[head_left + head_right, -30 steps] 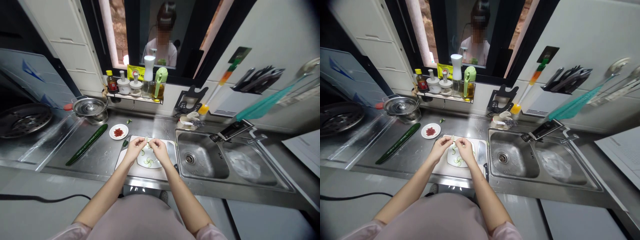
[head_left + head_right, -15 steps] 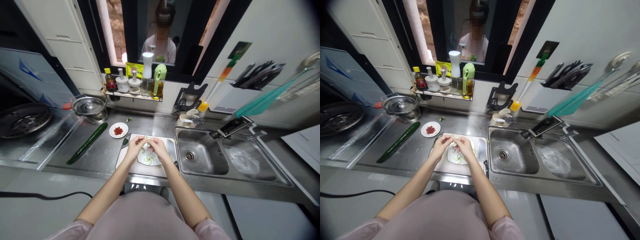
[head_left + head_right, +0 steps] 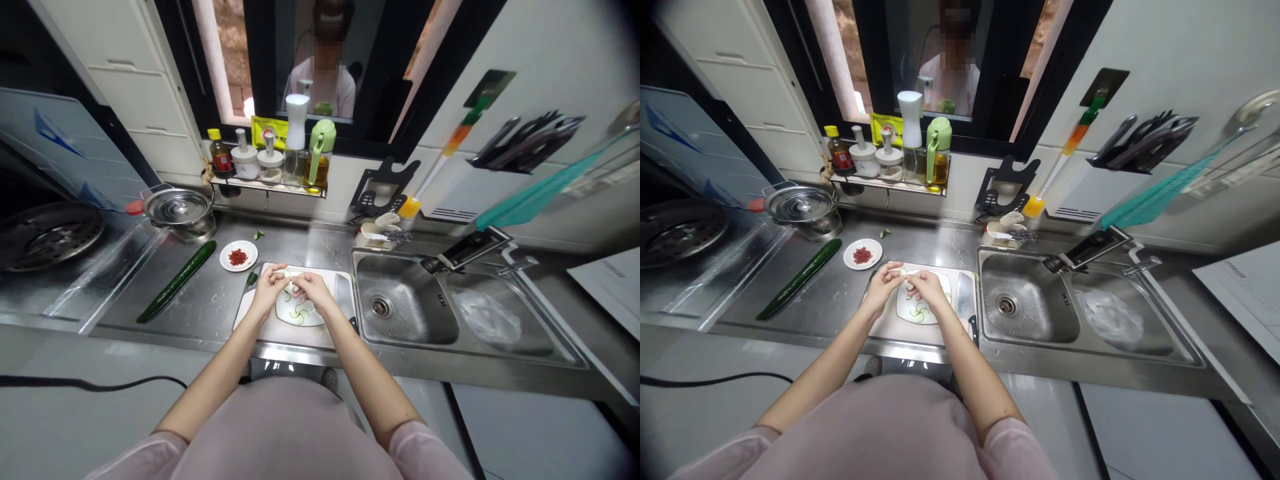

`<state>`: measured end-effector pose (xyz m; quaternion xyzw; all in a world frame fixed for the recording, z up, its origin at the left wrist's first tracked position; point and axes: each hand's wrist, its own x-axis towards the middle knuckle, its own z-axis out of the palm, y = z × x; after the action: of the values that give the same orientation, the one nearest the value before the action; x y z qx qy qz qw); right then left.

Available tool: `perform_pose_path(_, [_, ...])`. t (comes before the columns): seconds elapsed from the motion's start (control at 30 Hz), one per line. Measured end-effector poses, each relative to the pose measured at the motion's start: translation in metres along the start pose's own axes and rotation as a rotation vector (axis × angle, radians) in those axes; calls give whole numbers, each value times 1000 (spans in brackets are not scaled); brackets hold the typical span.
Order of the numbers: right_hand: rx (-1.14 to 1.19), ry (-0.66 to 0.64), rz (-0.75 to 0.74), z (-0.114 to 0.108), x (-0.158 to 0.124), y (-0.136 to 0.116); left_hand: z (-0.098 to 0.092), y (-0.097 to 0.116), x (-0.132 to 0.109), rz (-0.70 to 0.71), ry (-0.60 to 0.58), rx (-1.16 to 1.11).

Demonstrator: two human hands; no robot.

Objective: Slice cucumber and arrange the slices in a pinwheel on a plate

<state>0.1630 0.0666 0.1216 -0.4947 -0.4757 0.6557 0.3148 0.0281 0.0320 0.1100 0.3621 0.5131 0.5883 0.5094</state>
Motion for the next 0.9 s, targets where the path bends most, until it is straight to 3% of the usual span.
perform_pose_path(0.23, [-194, 25, -57, -4, 26, 25, -15, -31, 15, 7, 30, 175])
perform_pose_path(0.47, [-622, 104, -191, -6, 47, 47, -32, -65, 24, 10, 57, 475])
perform_pose_path(0.63, [-809, 138, -185, -4, 52, 55, -36, -71, 23, -46, 69, 755])
perform_pose_path(0.9, [-987, 78, -144, -2, 59, 68, -33, -70, 19, -79, 49, 1040])
